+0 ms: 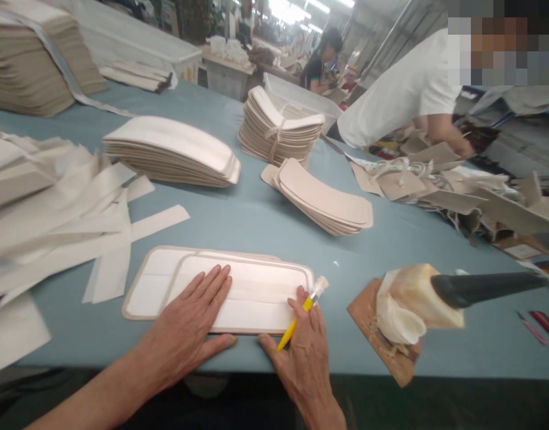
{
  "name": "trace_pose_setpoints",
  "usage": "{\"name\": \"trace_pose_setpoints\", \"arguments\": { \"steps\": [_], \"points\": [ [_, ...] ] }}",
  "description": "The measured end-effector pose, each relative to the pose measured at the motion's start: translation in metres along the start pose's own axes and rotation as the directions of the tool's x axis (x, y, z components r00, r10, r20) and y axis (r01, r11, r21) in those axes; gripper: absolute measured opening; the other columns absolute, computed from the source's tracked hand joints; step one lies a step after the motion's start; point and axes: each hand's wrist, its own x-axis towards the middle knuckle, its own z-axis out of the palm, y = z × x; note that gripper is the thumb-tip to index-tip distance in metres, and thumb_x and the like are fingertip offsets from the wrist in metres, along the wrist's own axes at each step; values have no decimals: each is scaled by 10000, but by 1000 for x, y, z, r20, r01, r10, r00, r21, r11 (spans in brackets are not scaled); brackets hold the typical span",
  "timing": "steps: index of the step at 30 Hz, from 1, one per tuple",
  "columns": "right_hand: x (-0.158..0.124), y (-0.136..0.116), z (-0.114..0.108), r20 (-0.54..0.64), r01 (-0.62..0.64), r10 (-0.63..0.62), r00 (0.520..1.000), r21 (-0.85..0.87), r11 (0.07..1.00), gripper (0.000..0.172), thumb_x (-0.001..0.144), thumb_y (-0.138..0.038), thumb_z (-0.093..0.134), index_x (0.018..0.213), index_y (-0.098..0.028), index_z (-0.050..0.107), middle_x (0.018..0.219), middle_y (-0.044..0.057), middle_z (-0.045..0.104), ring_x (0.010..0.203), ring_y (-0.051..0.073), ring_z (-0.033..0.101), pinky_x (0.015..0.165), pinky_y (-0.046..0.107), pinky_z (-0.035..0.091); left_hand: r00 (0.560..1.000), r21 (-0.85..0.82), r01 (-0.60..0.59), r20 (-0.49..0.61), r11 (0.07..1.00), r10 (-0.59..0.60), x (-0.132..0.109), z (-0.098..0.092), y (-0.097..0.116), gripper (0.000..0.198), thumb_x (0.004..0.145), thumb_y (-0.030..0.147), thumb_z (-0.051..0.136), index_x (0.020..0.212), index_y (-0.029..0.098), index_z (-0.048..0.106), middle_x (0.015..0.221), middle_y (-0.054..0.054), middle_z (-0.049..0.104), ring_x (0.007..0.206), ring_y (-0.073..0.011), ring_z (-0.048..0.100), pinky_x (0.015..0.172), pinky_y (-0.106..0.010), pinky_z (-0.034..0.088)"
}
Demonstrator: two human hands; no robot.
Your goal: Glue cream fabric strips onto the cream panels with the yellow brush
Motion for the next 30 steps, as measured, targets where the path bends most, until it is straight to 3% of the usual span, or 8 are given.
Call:
{"name": "trace_pose_setpoints", "arguments": {
  "steps": [6, 10, 18, 25, 30],
  "points": [
    [0, 4, -4, 43, 28, -27, 999, -30, 999, 698, 914, -619, 728, 1402, -168, 513, 1614, 268, 502, 1462, 450, 508, 1136, 694, 443, 999, -25, 38, 24, 999, -37, -20, -12, -12, 954, 1008, 691, 469, 1693, 65, 246, 1690, -222, 438, 1522, -360, 500, 1260, -460, 399],
    [1, 2, -6, 59, 35, -32, 998, -41, 999, 729, 891, -612, 757, 1400, -146, 521, 1608, 281, 503, 1451, 453, 511, 1132, 682, 453, 999, -57, 42, 19, 998, -41, -23, -13, -15, 981, 1009, 690, 467, 1708, 66, 176, 1694, -228, 428, 1512, -381, 507, 1241, -483, 421],
    [4, -2, -6, 10, 10, -10, 1000, 16, 1000, 712, 904, -540, 746, 1445, -156, 485, 1611, 274, 498, 1431, 441, 523, 1084, 662, 511, 999, -49, 41, 0, 998, -41, -23, -12, -15, 967, 1013, 649, 502, 1705, 56, 177, 1692, -235, 427, 1550, -375, 461, 1297, -479, 343],
    [2, 2, -1, -39, 23, -21, 999, 61, 998, 712, 921, -541, 736, 1463, -161, 474, 1602, 262, 509, 1451, 440, 509, 1107, 676, 503, 971, 31, 233, -54, 972, -231, -40, -20, -11, 954, 1029, 652, 432, 1705, 46, 141, 1691, -269, 412, 1531, -423, 473, 1221, -564, 414],
    [2, 2, -2, -37, 24, -21, 999, 70, 997, 741, 889, -519, 778, 1451, -144, 475, 1604, 279, 500, 1456, 447, 498, 1114, 684, 495, 995, 66, 103, 6, 992, -104, -39, -20, 6, 946, 981, 707, 512, 1658, 68, 342, 1664, -209, 486, 1530, -404, 474, 1310, -512, 270]
  ]
}}
